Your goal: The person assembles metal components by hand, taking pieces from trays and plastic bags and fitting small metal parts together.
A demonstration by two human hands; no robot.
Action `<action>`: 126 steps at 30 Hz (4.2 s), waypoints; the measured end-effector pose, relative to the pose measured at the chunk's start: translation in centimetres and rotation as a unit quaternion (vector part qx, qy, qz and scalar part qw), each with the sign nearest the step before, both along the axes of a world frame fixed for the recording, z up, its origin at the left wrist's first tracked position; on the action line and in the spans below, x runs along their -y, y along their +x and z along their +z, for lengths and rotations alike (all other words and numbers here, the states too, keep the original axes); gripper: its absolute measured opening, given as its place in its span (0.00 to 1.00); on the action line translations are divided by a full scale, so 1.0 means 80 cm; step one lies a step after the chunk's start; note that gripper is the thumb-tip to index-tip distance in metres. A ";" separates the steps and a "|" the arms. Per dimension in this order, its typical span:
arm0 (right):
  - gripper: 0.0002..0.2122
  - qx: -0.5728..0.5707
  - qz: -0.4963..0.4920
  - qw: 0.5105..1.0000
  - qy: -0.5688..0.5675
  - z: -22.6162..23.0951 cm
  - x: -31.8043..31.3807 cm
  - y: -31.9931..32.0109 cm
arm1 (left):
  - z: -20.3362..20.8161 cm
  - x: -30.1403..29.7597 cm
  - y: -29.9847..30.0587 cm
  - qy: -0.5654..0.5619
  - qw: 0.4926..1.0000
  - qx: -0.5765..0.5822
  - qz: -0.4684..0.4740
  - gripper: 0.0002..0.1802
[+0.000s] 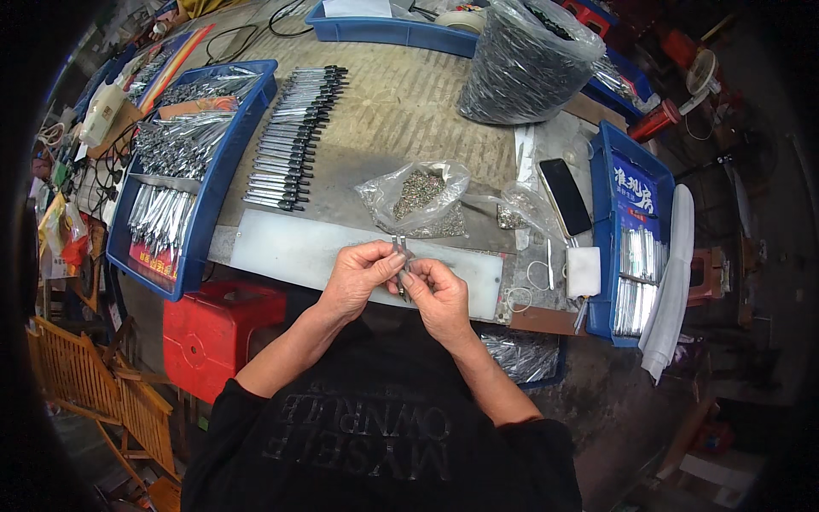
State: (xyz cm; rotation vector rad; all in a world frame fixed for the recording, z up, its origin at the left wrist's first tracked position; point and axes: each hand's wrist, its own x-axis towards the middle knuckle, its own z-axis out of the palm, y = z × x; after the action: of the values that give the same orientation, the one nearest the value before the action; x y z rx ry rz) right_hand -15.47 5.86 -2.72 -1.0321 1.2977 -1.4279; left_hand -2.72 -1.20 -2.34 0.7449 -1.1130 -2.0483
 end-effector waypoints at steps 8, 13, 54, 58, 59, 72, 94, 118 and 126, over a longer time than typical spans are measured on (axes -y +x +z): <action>0.06 -0.030 -0.010 1.000 -0.004 -0.010 -0.001 0.000 | -0.002 0.002 0.003 -0.013 1.000 0.011 -0.014 0.10; 0.05 -0.081 -0.006 0.996 -0.021 -0.011 0.000 -0.003 | -0.003 0.003 0.002 -0.007 1.000 0.017 -0.021 0.10; 0.06 -0.288 0.186 0.936 -0.079 0.053 0.035 -0.051 | 0.006 0.009 0.019 -0.187 0.959 0.126 -0.172 0.08; 0.06 -0.262 0.104 0.959 -0.030 0.053 0.033 -0.044 | 0.017 0.010 0.016 -0.227 0.952 0.134 -0.154 0.08; 0.07 -0.265 0.067 0.961 -0.038 0.046 0.034 -0.041 | 0.018 0.010 0.013 -0.244 0.943 0.181 -0.138 0.07; 0.09 -0.139 -0.092 0.986 -0.014 0.012 0.046 -0.013 | 0.013 0.017 -0.007 -0.628 0.697 0.332 0.103 0.08; 0.11 -0.396 -0.022 0.910 -0.117 0.080 0.127 -0.085 | 0.010 0.049 0.017 -0.603 0.711 0.347 0.104 0.09; 0.13 -0.671 0.012 0.727 0.145 0.209 0.380 -0.306 | 0.015 0.048 0.022 -0.600 0.744 0.293 0.029 0.12; 0.13 -0.556 -0.181 0.808 -0.066 0.218 0.346 -0.299 | 0.021 0.045 0.026 -0.603 0.744 0.285 0.039 0.13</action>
State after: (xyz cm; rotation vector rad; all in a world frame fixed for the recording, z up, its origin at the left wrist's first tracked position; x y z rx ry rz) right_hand -39.38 -21.80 14.75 -1.9415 2.3403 -1.1497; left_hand -0.60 -4.76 -0.66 0.6498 -2.2930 -0.6070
